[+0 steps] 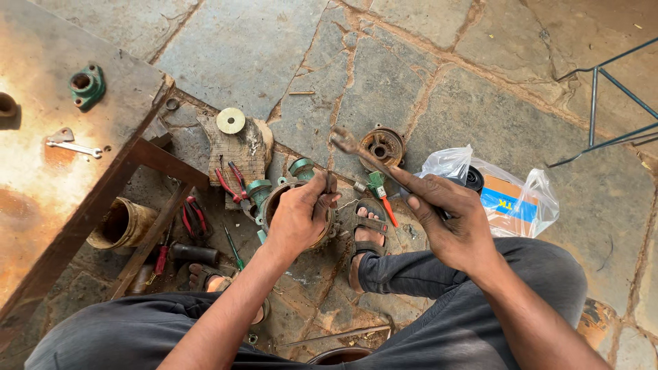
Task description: The person is repairing a motor by using a wrench and hammer to loosen and remove a bolt from the motor housing. The person repeatedly strikes the wrench with the hammer to loosen the bolt, then removes it by hand.
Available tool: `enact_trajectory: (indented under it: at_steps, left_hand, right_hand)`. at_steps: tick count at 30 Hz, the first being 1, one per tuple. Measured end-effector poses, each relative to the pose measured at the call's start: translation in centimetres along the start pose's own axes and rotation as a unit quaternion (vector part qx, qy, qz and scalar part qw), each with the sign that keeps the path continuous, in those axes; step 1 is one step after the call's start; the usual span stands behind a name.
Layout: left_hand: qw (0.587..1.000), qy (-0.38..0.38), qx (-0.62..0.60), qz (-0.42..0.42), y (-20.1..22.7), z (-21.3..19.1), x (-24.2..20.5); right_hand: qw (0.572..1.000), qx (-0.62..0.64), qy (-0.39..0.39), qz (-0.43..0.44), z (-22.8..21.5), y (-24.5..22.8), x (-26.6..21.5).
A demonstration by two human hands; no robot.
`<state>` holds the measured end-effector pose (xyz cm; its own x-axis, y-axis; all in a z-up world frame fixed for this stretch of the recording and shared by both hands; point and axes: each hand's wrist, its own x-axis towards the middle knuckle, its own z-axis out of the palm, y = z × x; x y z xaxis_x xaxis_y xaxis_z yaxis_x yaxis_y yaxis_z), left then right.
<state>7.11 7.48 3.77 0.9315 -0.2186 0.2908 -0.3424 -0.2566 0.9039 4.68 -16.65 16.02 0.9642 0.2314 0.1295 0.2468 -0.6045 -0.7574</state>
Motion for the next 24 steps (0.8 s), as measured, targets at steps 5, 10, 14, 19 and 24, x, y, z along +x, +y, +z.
enact_trajectory:
  at_steps: [5,10,14,19,24]
  left_hand:
    - [1.000,-0.007,0.023,-0.010,0.2,0.1,0.1]
    - [0.999,-0.016,0.034,0.000,0.3,-0.4,0.2]
    - [0.998,-0.048,0.030,-0.004,0.6,-0.6,0.2]
    - [0.996,-0.072,0.044,0.015,0.8,-0.6,0.0]
    - [0.996,-0.089,0.025,0.006,0.4,-0.6,0.0]
  right_hand:
    - [0.999,-0.010,-0.003,-0.041,0.1,-0.8,0.3]
    - [0.998,-0.011,-0.018,-0.052,0.2,-0.9,0.1]
    - [0.997,-0.012,-0.017,-0.068,0.4,-1.0,0.3]
    - [0.991,-0.115,-0.031,-0.068,0.2,-1.2,-0.2]
    - [0.979,0.013,0.120,-0.163,-0.2,-1.2,-0.9]
